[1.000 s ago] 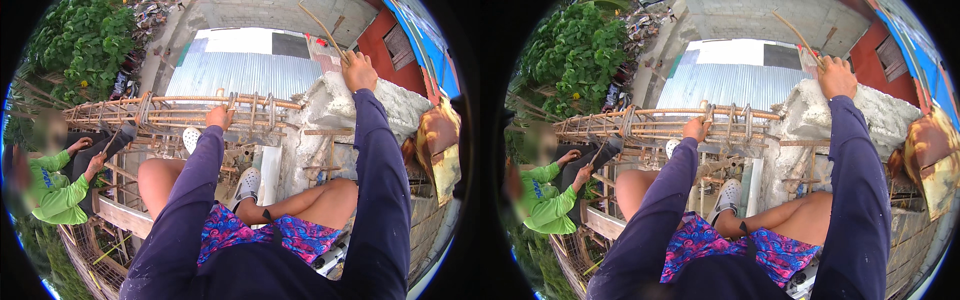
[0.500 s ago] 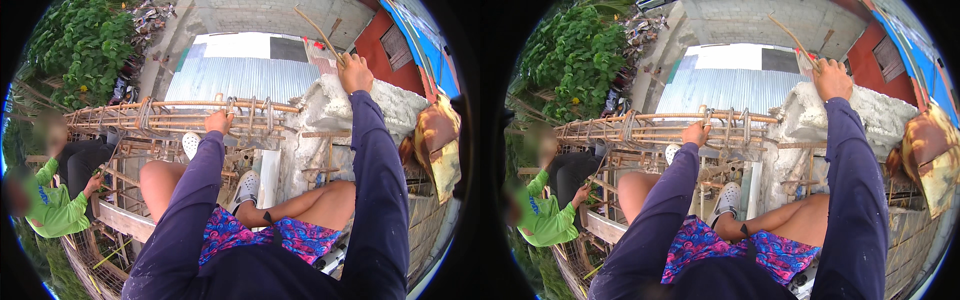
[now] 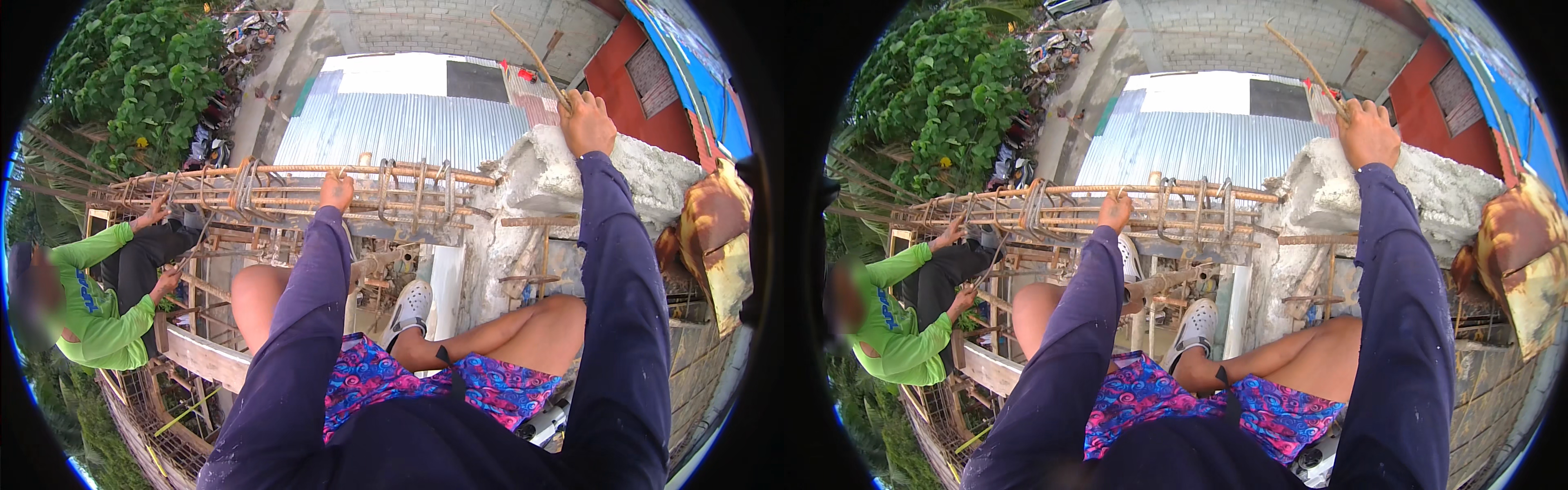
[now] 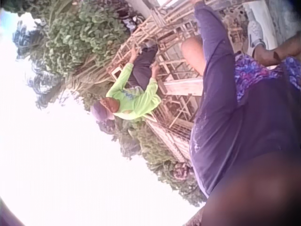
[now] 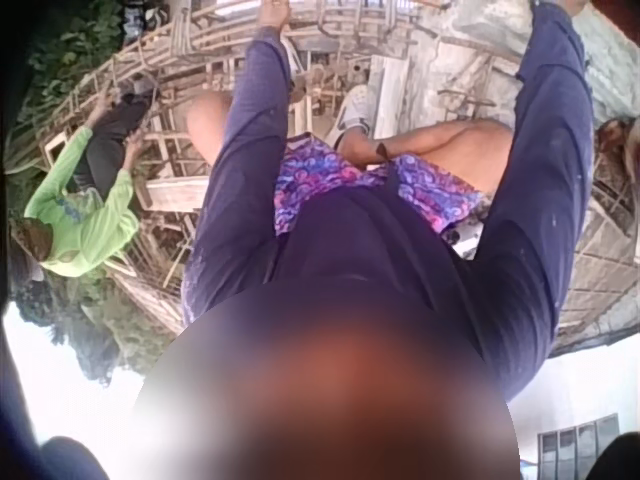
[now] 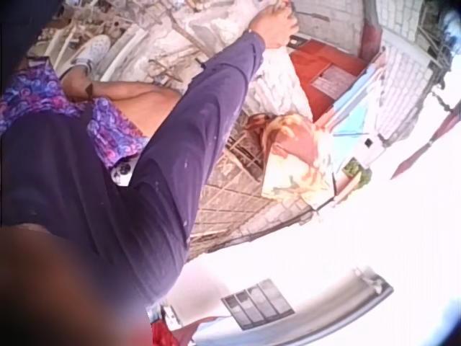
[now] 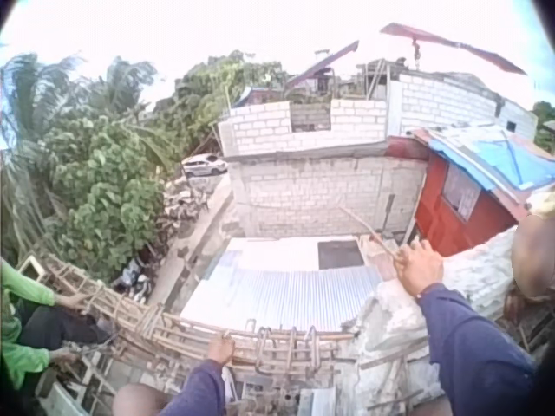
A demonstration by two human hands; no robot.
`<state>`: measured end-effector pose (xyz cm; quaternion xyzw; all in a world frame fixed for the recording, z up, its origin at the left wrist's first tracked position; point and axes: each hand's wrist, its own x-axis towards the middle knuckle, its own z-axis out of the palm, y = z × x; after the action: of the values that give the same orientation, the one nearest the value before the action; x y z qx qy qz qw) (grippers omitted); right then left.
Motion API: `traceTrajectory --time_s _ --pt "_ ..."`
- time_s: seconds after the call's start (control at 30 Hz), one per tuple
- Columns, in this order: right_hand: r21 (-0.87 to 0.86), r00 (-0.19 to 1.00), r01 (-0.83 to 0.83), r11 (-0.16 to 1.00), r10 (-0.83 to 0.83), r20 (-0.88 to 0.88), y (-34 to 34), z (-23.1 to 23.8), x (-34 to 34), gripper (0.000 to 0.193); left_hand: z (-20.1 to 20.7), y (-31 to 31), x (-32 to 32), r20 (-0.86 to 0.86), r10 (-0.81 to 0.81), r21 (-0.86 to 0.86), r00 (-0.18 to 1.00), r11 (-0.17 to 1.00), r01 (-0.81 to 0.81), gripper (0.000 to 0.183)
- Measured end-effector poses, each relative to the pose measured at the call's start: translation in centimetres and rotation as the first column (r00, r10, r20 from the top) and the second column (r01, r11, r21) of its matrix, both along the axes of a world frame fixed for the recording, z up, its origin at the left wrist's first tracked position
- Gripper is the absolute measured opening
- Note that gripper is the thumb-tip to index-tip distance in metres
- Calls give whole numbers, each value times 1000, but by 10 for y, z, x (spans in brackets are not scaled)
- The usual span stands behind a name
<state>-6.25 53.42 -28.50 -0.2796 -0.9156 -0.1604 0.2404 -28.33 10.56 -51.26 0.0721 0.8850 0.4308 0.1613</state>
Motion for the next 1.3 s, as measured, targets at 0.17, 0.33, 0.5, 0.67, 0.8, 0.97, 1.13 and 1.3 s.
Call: traceTrajectory --time_s 0.17,0.33,0.5,0.67,0.8,0.97,1.13,1.3 --pt "-14 986 -136 991 134 -94 -8 8 2 21 20 -33 17 -373 -310 -327 875 926 189 24" --pt "-278 926 -292 915 199 -320 -64 31 14 24 57 -38 28 278 -75 97 958 994 50 30" --pt "-743 792 -556 373 -33 -610 -183 36 81 16 47 -31 18 -148 -29 -202 989 979 -2 36" --pt "-882 868 -471 15 -171 -466 -287 13 160 10 28 -8 19 -203 -80 -324 976 946 10 33" --pt "-909 901 -410 -73 -184 -392 -327 -4 198 9 40 17 35 -188 -32 -465 982 883 -60 29" --pt "-922 914 -378 -86 -195 -357 -336 -20 221 7 26 36 33 -25 -135 -634 990 768 89 25" --pt "-930 914 -353 -99 -249 -320 -333 -27 227 6 -19 39 -15 247 -543 -865 803 251 436 29" --pt "-937 925 -326 -126 -245 -289 -332 -27 224 7 -5 49 -33 492 -678 -744 546 0 669 39"
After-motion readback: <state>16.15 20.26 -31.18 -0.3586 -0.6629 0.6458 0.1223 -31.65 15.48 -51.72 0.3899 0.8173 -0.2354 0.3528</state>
